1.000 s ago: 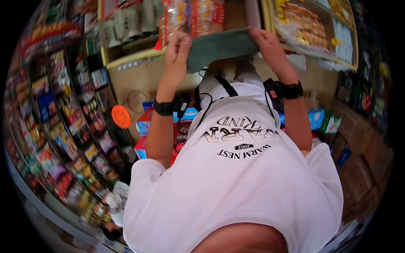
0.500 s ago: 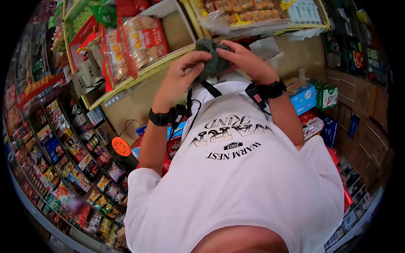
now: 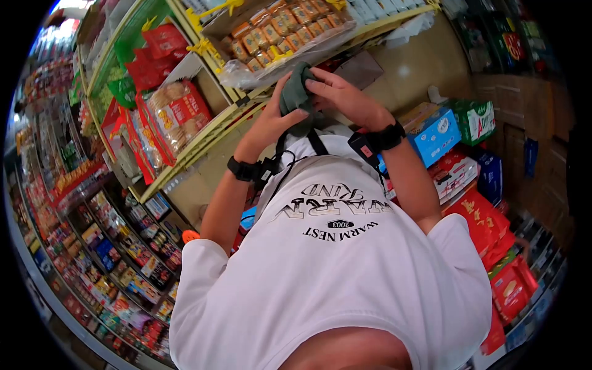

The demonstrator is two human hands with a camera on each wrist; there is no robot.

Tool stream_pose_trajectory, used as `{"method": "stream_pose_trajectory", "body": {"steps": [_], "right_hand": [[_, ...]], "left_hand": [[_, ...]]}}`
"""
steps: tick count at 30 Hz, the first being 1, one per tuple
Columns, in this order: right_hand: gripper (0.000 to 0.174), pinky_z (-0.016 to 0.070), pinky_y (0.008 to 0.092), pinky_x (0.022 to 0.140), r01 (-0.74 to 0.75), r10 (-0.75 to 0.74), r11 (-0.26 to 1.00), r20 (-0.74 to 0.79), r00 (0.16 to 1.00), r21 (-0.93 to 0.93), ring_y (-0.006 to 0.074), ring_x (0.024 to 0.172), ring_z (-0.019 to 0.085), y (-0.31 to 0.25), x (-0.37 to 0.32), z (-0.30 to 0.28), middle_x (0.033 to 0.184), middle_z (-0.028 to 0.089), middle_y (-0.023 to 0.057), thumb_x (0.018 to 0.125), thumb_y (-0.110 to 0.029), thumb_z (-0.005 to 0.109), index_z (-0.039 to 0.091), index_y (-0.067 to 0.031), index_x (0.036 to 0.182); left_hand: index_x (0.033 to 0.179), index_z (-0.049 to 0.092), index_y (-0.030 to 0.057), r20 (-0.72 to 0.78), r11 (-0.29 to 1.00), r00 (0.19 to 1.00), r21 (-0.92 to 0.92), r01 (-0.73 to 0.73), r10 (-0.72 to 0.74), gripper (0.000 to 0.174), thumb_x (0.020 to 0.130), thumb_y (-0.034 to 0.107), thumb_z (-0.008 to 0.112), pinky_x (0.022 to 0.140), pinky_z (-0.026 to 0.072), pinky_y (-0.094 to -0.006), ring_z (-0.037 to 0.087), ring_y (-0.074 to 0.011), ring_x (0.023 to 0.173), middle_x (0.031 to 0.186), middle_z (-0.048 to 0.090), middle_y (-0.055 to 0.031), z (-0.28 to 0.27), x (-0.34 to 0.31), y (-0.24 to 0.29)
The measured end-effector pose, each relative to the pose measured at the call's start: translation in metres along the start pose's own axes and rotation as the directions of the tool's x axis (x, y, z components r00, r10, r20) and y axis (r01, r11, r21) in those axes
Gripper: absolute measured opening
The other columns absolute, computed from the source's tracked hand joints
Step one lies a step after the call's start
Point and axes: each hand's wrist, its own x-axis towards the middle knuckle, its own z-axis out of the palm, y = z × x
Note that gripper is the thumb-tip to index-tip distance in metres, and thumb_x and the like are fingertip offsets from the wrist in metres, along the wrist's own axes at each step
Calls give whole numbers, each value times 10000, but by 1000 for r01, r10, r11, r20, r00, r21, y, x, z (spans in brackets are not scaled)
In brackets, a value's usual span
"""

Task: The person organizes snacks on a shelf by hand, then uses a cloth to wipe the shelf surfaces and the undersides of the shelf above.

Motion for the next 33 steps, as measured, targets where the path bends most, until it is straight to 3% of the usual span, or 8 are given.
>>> {"method": "stream_pose_trajectory", "body": {"steps": [4, 7, 12, 17, 24, 28, 30, 33], "right_hand": [[387, 544, 268, 827, 75, -87, 994, -157, 984, -78, 98, 930, 678, -3, -31, -34, 1116, 690, 24, 1077, -295, 572, 569, -65, 1388], [339, 538, 285, 821, 128, -278, 903, -333, 901, -410, 125, 927, 678, -5, -69, -71, 1070, 701, 35, 1074, -284, 572, 634, -53, 1314], [345, 512, 276, 878, -5, -109, 974, -484, 868, -228, 124, 1028, 668, -14, -116, -165, 1134, 718, 31, 1080, -342, 540, 636, -113, 1319], [294, 487, 250, 794, -1, -73, 994, -662, 746, -110, 112, 920, 667, -6, -147, -226, 1033, 699, 12, 1066, -340, 556, 669, -101, 1195], [373, 498, 277, 839, -52, -44, 988, -584, 810, -146, 114, 995, 642, -42, -137, -243, 1147, 688, 22, 1050, -392, 589, 632, -117, 1298], [476, 529, 354, 964, -31, -113, 953, -449, 886, -301, 170, 1228, 586, -66, -113, -234, 1305, 631, 64, 1085, -462, 490, 523, -164, 1455], [534, 560, 376, 946, -115, 73, 991, -445, 893, -68, 175, 1204, 607, -81, -112, -229, 1319, 628, 50, 1091, -523, 425, 481, -173, 1491], [632, 585, 408, 924, -24, 68, 989, -300, 951, 149, 202, 1158, 648, -90, -105, -240, 1354, 624, 48, 1078, -620, 354, 475, -163, 1497]], "left_hand": [[1536, 365, 55, 70, 991, 994, 110, 80, -88, 681, 965, 165, 718, 1057, 446, -325, 552, -182, 1243, 1379, 574, -105, 23, 50, -7], [1474, 455, 78, 45, 888, 997, 459, 31, -58, 613, 925, 117, 725, 1014, 487, -374, 647, -288, 1187, 1293, 656, -189, 53, 80, -9], [1487, 458, 146, -9, 853, 999, 520, -32, 43, 640, 901, 78, 706, 1011, 486, -405, 635, -360, 1214, 1304, 651, -195, 96, 126, -27], [1511, 435, 150, -5, 841, 987, 522, 139, -160, 717, 851, 30, 692, 1040, 476, -404, 618, -373, 1237, 1364, 614, -204, 126, 164, -43], [1607, 312, 176, 121, 835, 972, 540, 107, -203, 931, 800, -24, 731, 1039, 477, -363, 614, -276, 1232, 1388, 590, -168, 173, 193, 11], [1624, 288, 175, 399, 796, 914, 576, -185, -77, 967, 793, -31, 736, 1067, 474, -387, 584, -318, 1318, 1517, 513, -188, 184, 223, 21], [1612, 311, 129, 439, 792, 893, 510, -337, 97, 941, 792, -37, 740, 1106, 451, -390, 545, -297, 1367, 1505, 538, -155, 194, 235, 32], [1568, 367, 64, 361, 842, 918, 435, -319, 161, 888, 781, -25, 769, 1145, 410, -385, 499, -276, 1409, 1526, 526, -133, 204, 252, 35]]}}
